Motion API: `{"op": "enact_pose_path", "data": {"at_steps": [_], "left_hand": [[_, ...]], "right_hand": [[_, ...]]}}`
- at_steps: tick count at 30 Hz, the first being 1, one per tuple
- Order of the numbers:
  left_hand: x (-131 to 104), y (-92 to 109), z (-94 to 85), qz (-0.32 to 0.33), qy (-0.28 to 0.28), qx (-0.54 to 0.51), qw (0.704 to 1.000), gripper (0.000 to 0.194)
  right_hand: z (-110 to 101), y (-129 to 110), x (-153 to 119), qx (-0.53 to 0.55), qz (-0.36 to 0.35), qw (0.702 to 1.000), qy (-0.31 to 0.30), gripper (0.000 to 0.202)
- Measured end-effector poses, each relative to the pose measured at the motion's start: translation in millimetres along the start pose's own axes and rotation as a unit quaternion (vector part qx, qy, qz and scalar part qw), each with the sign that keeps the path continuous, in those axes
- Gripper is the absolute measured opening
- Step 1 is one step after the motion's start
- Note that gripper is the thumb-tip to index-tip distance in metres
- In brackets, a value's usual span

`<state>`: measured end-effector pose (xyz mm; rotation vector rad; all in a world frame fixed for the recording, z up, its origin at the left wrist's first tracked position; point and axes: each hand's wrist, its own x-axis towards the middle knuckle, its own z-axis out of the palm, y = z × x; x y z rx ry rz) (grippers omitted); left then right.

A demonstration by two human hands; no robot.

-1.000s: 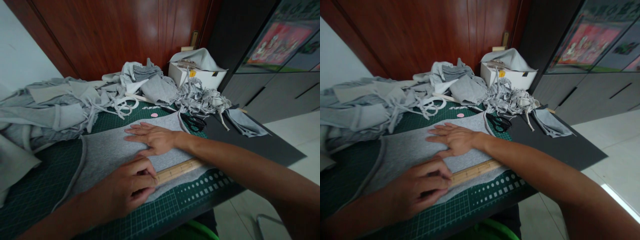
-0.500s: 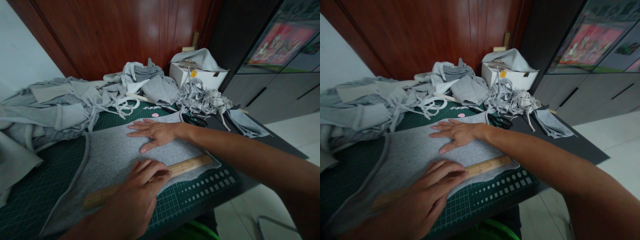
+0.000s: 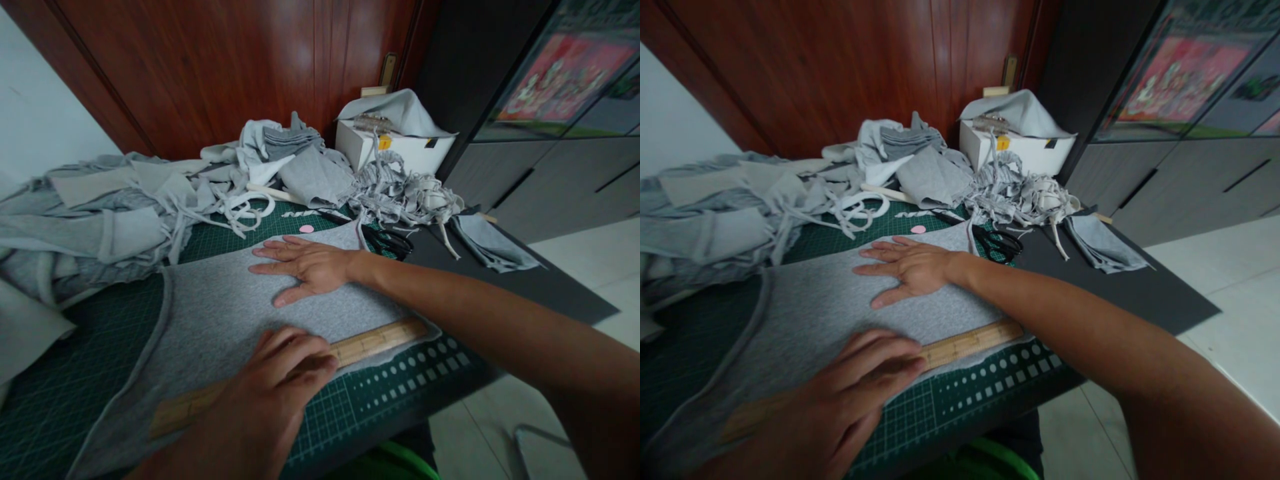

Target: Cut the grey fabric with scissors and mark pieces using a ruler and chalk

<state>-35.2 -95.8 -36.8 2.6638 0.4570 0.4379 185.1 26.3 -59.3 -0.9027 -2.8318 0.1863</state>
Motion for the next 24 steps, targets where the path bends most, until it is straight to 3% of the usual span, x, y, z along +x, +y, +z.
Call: {"op": "enact_pose_path", "data": {"at_steps": [7, 18, 24], "left_hand": [[-8, -3, 2.6, 0.015, -0.006, -0.003, 1.000, 0.063], [-16, -4, 19.1, 0.050, 0.046, 0.021, 0.997, 0.041], [-25, 7, 22.5, 0.046, 0.079, 0.128, 0.988, 0.036]], "right_hand": [[0, -1, 0, 0.007, 0.005, 1.000, -0.004, 0.085], [1, -2, 1, 0.018, 0.013, 1.000, 0.002, 0.087], [2, -2, 0, 0.015, 0.011, 1.000, 0.011, 0.084]]}}
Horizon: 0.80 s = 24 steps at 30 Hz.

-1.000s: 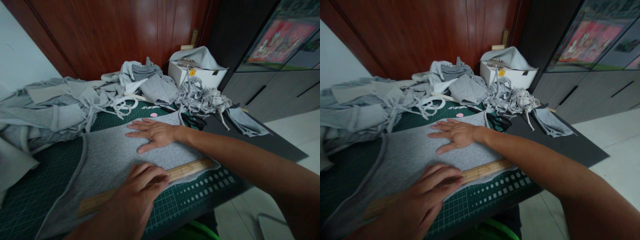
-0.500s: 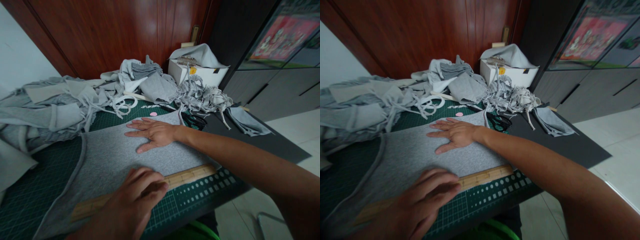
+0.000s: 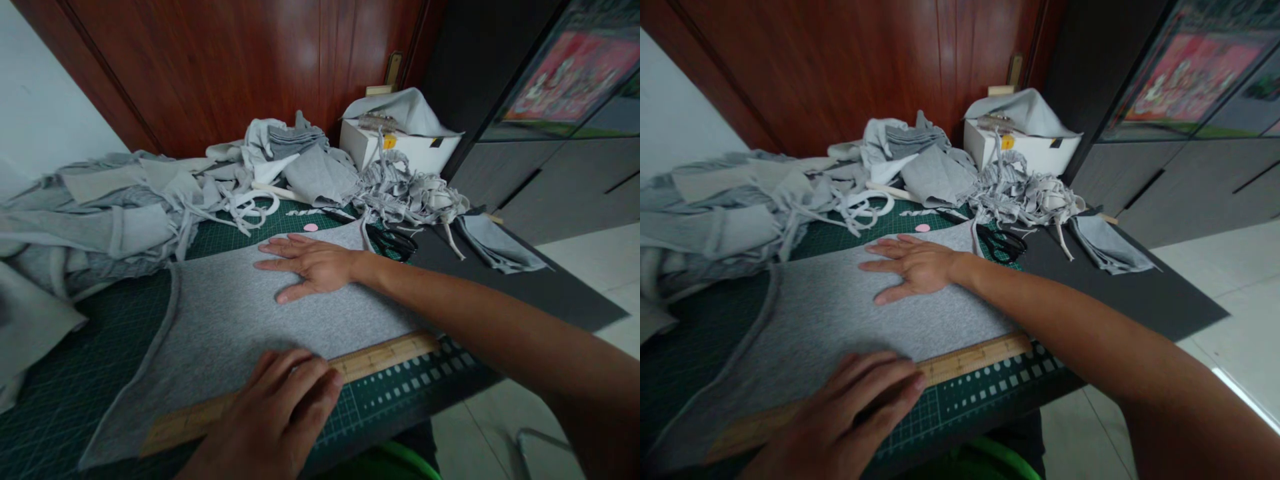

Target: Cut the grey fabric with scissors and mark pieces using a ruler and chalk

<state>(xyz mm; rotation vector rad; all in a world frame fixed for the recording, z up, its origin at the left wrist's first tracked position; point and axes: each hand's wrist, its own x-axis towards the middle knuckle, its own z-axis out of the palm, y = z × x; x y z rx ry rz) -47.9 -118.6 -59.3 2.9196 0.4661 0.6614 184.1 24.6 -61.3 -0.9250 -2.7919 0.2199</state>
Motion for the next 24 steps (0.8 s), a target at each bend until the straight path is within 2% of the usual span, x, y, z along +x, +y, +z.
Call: {"op": "enact_pose_path", "data": {"at_steps": [3, 6, 10, 13, 18, 22, 24], "left_hand": [[-6, 7, 9.2, 0.020, 0.027, 0.073, 0.997, 0.035], [-10, 16, 19.1, 0.013, 0.136, 0.109, 0.985, 0.037], [-9, 27, 18.3, -0.032, 0.080, 0.116, 0.989, 0.037], [-6, 30, 12.4, -0.038, 0.085, 0.102, 0.990, 0.034], [5, 21, 9.0, -0.056, 0.074, 0.083, 0.992, 0.028], [10, 13, 8.5, -0.069, 0.057, 0.089, 0.992, 0.018], [10, 12, 8.0, -0.076, 0.043, 0.080, 0.993, 0.020]], "right_hand": [[2, 1, -1, 0.004, -0.002, 1.000, 0.006, 0.083], [3, 2, -1, 0.003, -0.002, 1.000, 0.005, 0.085], [4, 3, -2, 0.017, -0.008, 1.000, 0.007, 0.086], [5, 2, -2, 0.018, 0.003, 1.000, 0.010, 0.087], [9, 4, 0, -0.010, 0.049, 0.999, 0.022, 0.090], [11, 8, 2, -0.023, 0.065, 0.997, 0.037, 0.088], [12, 10, 3, -0.026, 0.069, 0.996, 0.041, 0.088]]}}
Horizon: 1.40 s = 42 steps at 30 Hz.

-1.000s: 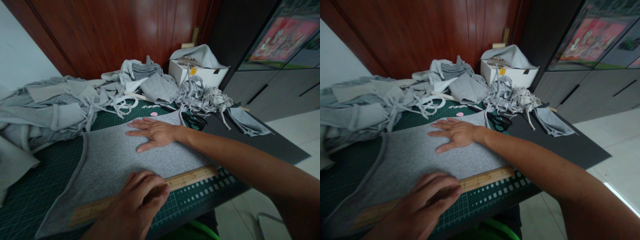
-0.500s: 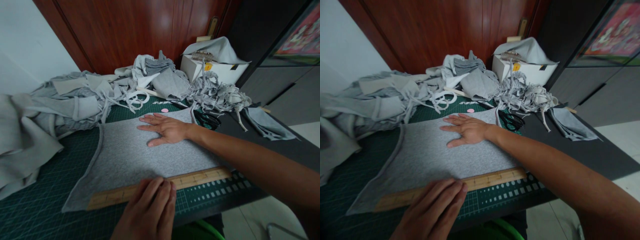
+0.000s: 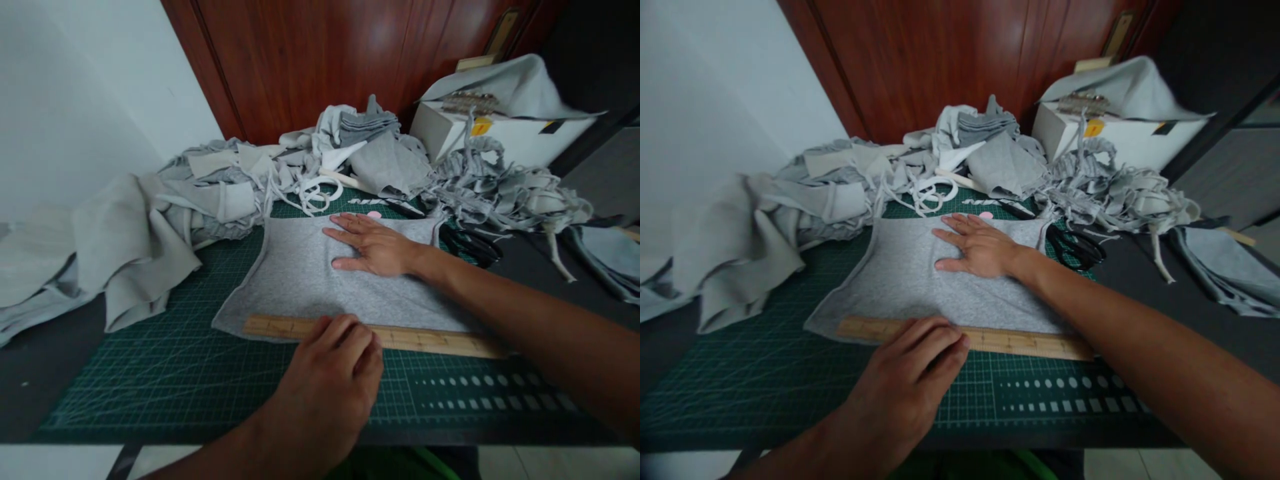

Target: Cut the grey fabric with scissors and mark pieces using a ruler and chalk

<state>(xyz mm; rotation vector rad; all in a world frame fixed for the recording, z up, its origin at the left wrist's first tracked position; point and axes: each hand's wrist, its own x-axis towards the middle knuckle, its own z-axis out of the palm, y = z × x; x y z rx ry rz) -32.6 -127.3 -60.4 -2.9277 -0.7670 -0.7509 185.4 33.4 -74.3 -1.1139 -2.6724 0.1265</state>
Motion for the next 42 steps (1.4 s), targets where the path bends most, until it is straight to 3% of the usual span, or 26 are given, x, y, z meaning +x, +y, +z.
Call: {"op": "enact_pose_path", "data": {"at_steps": [6, 11, 15, 17, 21, 25, 29, 32, 36, 39, 42], "left_hand": [[-10, 1, -2.4, -0.018, -0.013, -0.003, 1.000, 0.036], [-16, -5, -2.1, 0.011, -0.037, 0.031, 0.999, 0.042], [-13, -12, 1.1, 0.036, -0.027, 0.047, 0.998, 0.044], [-10, -15, 2.1, 0.042, -0.025, 0.043, 0.998, 0.045], [-6, -19, 2.3, 0.043, -0.027, 0.022, 0.998, 0.045], [-5, -20, 0.6, 0.044, -0.023, 0.020, 0.999, 0.043], [0, -20, -3.0, 0.057, -0.019, 0.019, 0.998, 0.037], [3, -21, -5.4, 0.052, -0.009, -0.002, 0.999, 0.028], [1, -25, -9.9, 0.049, -0.015, -0.056, 0.997, 0.017], [-6, -28, -15.5, 0.051, -0.017, -0.037, 0.998, 0.011], [-11, -31, -21.4, 0.062, -0.060, 0.001, 0.996, 0.011]], "right_hand": [[-4, 6, 2, 0.010, -0.019, 1.000, 0.002, 0.082], [-31, 3, -4, 0.030, -0.025, 0.999, -0.003, 0.074], [-62, -14, -37, 0.066, -0.033, 0.996, 0.050, 0.038], [-70, -24, -62, 0.126, -0.008, 0.991, 0.033, 0.019], [-66, -31, -110, 0.219, 0.074, 0.973, 0.011, 0.015], [-63, -36, -137, 0.291, 0.141, 0.946, 0.026, 0.019], [-67, -56, -138, 0.270, 0.062, 0.961, -0.020, 0.029], [-63, -66, -134, 0.269, 0.006, 0.961, -0.070, 0.020], [-52, -65, -133, 0.283, -0.009, 0.958, -0.054, 0.017], [-52, -64, -134, 0.274, -0.012, 0.960, -0.054, 0.015], [-57, -66, -135, 0.270, -0.014, 0.961, -0.061, 0.015]]}}
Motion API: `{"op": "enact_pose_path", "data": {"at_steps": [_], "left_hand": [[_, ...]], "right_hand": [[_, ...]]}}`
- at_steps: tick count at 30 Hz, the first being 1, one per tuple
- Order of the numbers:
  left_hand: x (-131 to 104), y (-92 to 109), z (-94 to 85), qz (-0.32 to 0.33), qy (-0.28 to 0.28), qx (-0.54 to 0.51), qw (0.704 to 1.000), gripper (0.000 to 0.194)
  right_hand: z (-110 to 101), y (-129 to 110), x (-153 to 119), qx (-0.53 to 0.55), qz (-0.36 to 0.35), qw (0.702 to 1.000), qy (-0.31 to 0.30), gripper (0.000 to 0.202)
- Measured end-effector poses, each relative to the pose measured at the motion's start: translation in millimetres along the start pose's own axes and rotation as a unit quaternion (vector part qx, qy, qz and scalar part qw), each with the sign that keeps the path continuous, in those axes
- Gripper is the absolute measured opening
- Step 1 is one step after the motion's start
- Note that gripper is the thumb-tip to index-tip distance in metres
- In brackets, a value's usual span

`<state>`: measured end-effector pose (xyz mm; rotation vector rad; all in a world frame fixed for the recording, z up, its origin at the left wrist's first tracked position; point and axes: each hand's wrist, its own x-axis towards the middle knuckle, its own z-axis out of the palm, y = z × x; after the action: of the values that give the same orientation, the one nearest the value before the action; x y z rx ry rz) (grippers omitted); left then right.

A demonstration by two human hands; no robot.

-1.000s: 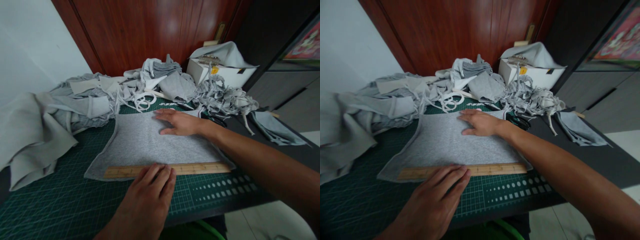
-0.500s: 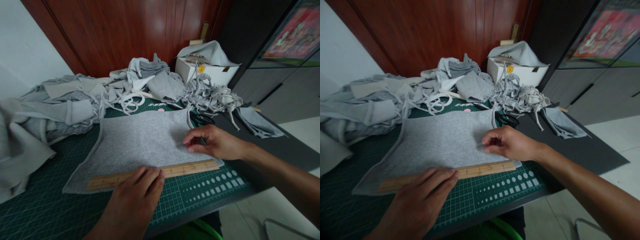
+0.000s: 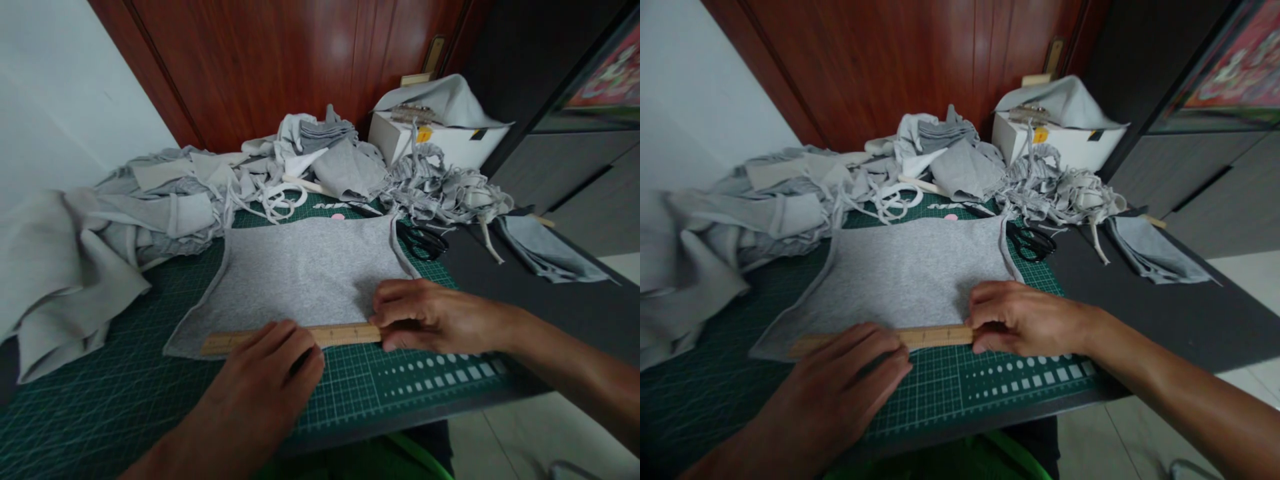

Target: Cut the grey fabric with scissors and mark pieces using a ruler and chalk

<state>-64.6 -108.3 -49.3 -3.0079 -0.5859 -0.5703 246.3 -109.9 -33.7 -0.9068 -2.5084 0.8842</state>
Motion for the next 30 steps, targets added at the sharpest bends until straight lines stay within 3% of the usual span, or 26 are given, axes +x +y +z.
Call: {"op": "enact_pose_path", "data": {"at_steps": [10, 21, 30], "left_hand": [[24, -2, -9.9, 0.073, -0.037, 0.134, 0.988, 0.010], [45, 7, 1.2, 0.111, 0.007, 0.085, 0.990, 0.013], [62, 17, 2.4, 0.143, -0.034, 0.112, 0.983, 0.018]], "right_hand": [[-3, -3, 3, -0.001, 0.001, 1.000, -0.012, 0.017], [-4, -2, 3, 0.016, -0.011, 1.000, -0.006, 0.018], [-8, -1, 7, 0.040, -0.001, 0.999, -0.005, 0.018]]}}
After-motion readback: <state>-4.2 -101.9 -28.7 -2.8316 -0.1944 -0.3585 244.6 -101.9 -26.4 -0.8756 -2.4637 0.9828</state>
